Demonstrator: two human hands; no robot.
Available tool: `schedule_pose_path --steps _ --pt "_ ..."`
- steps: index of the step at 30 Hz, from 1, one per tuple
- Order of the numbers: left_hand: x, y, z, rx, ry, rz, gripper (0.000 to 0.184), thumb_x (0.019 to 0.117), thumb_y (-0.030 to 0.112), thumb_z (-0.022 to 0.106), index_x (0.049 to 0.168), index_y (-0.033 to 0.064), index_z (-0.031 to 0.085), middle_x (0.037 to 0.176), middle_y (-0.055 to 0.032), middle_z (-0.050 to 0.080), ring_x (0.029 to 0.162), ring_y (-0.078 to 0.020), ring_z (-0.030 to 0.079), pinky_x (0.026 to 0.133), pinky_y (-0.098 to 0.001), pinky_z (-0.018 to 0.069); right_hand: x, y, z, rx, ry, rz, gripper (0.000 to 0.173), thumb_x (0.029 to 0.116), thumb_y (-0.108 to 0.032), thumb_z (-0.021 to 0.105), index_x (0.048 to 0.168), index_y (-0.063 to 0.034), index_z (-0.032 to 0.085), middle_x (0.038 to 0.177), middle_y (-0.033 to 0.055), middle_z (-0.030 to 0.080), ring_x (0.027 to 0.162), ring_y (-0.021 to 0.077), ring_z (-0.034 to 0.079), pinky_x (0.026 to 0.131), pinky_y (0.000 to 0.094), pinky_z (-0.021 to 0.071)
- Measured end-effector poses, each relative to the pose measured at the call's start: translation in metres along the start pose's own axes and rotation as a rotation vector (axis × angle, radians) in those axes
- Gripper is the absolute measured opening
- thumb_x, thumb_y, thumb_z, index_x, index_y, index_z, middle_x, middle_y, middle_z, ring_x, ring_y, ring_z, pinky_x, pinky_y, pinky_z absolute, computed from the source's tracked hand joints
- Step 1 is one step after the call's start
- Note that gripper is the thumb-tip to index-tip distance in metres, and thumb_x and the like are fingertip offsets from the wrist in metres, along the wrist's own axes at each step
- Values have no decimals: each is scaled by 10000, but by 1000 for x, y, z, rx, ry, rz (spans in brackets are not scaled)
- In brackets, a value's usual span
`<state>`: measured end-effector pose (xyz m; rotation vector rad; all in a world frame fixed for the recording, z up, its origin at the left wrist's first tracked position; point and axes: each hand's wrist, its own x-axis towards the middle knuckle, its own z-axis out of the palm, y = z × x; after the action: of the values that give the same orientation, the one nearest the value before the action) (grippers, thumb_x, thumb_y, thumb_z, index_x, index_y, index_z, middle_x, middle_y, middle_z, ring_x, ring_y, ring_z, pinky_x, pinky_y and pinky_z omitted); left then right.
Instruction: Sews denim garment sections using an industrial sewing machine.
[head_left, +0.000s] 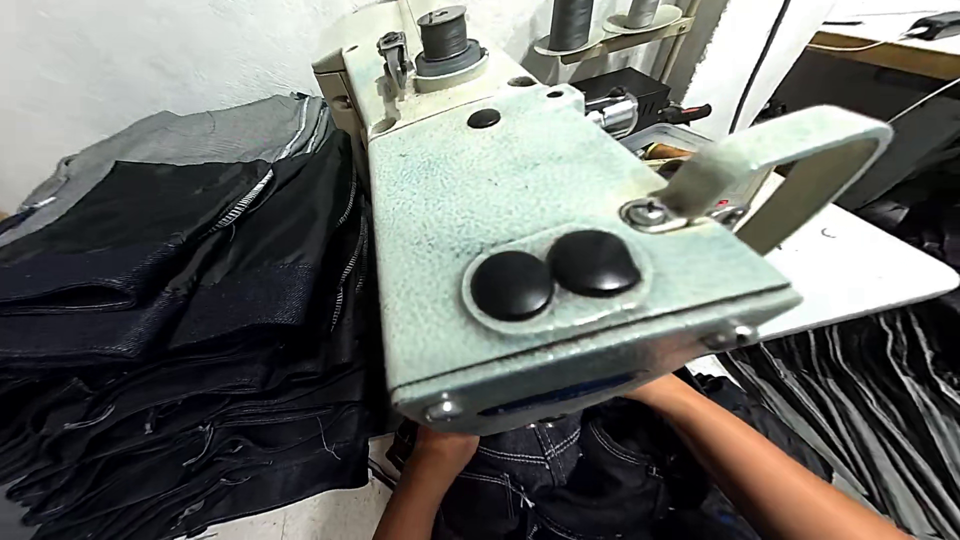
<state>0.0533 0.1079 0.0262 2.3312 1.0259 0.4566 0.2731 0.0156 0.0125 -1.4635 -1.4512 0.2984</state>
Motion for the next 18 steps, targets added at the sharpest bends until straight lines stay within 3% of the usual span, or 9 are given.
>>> schedule_pose_path --steps 2,3,4,5,7,11,14,16,18 --pt "3 9 -2 59 -104 -174 332 946 103 646 1172 -139 673 1195 -300 680 1215 -387 619 1093 -454 430 4 -5 -1 16 15 -20 196 895 -182 662 731 -82 620 587 -85 488 542 -104 419 516 81 328" --pt "-1 1 6 87 9 -80 313 923 113 655 1103 -139 699 1109 -295 709 1127 -397 668 1029 -465 484 5 -7 -1 19 18 -31 185 889 -186 660 737 -85 627 592 -89 500 549 -115 428 522 66 337" --pt "-4 -16 19 129 219 122 271 862 134 665 962 -109 732 946 -257 743 942 -380 735 876 -464 570 4 -8 -1 26 11 -27 174 891 -174 661 750 -75 635 603 -77 511 560 -106 439 533 78 342" --pt "-3 -26 26 124 330 248 246 849 130 662 910 -96 737 881 -238 745 855 -372 746 796 -470 589 3 -8 -1 30 3 -22 168 894 -167 661 760 -68 640 611 -67 519 567 -99 446 541 85 348" --pt "-1 -36 31 116 393 368 229 852 132 652 889 -78 736 851 -218 744 815 -346 747 757 -456 591 2 -7 -2 13 1 -32 169 897 -174 660 762 -73 639 615 -66 524 572 -99 453 544 83 352" --pt "1 -23 18 83 317 348 214 829 102 665 882 -94 734 870 -239 742 836 -371 745 783 -473 586 -1 -7 -3 13 6 -49 160 900 -175 659 805 -48 681 662 -40 588 632 -103 502 607 75 389" --pt "0 -12 9 67 257 254 215 784 73 695 893 -110 716 902 -257 731 876 -394 736 818 -491 579 -4 -12 -5 -25 -14 -25 191 915 -187 645 816 -33 698 697 5 628 662 -32 540 645 142 413" --pt "-1 7 -8 99 -1 44 220 895 33 637 997 -143 720 1019 -297 725 1026 -425 700 963 -494 514 -8 -14 -10 -110 -39 -58 226 940 -217 626 844 -34 716 754 48 675 717 56 609 687 220 462" --pt "-1 5 -10 130 -2 68 218 915 37 610 983 -130 734 999 -287 734 997 -417 711 943 -482 524 -10 -11 -16 -211 -54 -117 251 962 -256 597 883 -57 728 805 53 701 768 100 661 699 259 511"
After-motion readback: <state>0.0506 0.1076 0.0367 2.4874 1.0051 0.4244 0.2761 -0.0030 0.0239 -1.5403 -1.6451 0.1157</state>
